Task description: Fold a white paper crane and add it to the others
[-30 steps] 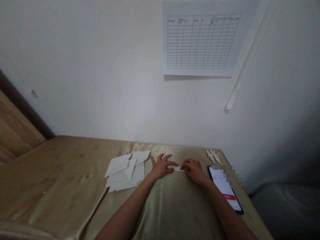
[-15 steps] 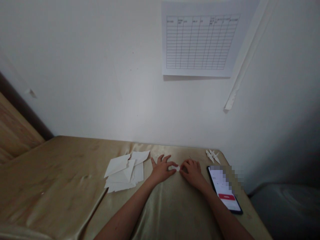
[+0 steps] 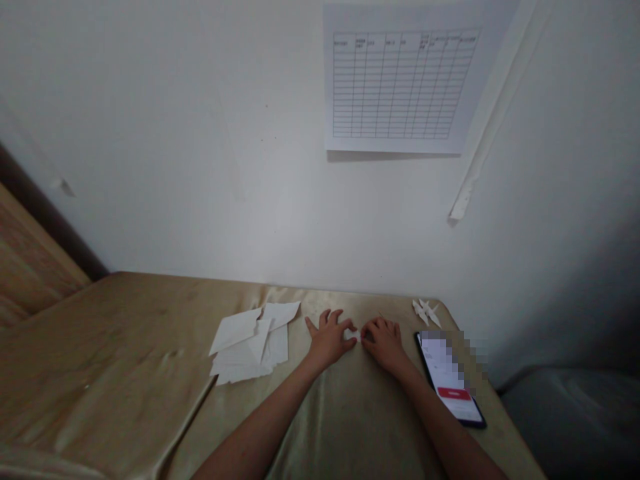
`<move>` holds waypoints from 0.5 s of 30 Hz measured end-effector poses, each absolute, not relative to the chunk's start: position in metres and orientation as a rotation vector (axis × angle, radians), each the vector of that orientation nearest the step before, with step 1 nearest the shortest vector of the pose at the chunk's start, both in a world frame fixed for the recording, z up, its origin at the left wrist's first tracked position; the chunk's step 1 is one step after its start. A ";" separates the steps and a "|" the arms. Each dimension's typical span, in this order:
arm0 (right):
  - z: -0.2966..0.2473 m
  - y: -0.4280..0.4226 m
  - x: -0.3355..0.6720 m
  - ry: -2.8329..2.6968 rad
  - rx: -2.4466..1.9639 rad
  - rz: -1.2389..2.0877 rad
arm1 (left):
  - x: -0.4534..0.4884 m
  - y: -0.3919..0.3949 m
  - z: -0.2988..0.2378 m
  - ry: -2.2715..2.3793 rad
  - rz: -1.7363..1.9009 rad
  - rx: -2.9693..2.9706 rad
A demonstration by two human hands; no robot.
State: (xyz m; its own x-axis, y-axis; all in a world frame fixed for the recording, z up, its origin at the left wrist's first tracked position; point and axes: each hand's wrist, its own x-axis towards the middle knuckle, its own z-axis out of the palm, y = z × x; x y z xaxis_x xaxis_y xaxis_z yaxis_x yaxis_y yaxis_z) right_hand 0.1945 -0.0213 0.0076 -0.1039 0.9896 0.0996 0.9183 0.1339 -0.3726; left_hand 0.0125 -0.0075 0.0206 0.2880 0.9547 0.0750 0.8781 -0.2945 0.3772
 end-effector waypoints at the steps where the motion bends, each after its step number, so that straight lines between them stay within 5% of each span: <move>1: 0.007 -0.021 0.196 -2.103 -1.841 0.324 | 0.012 -0.007 0.020 1.676 0.414 2.292; 15: 0.006 -0.017 0.210 -2.150 -1.778 0.481 | -0.003 0.001 0.021 1.587 0.320 2.272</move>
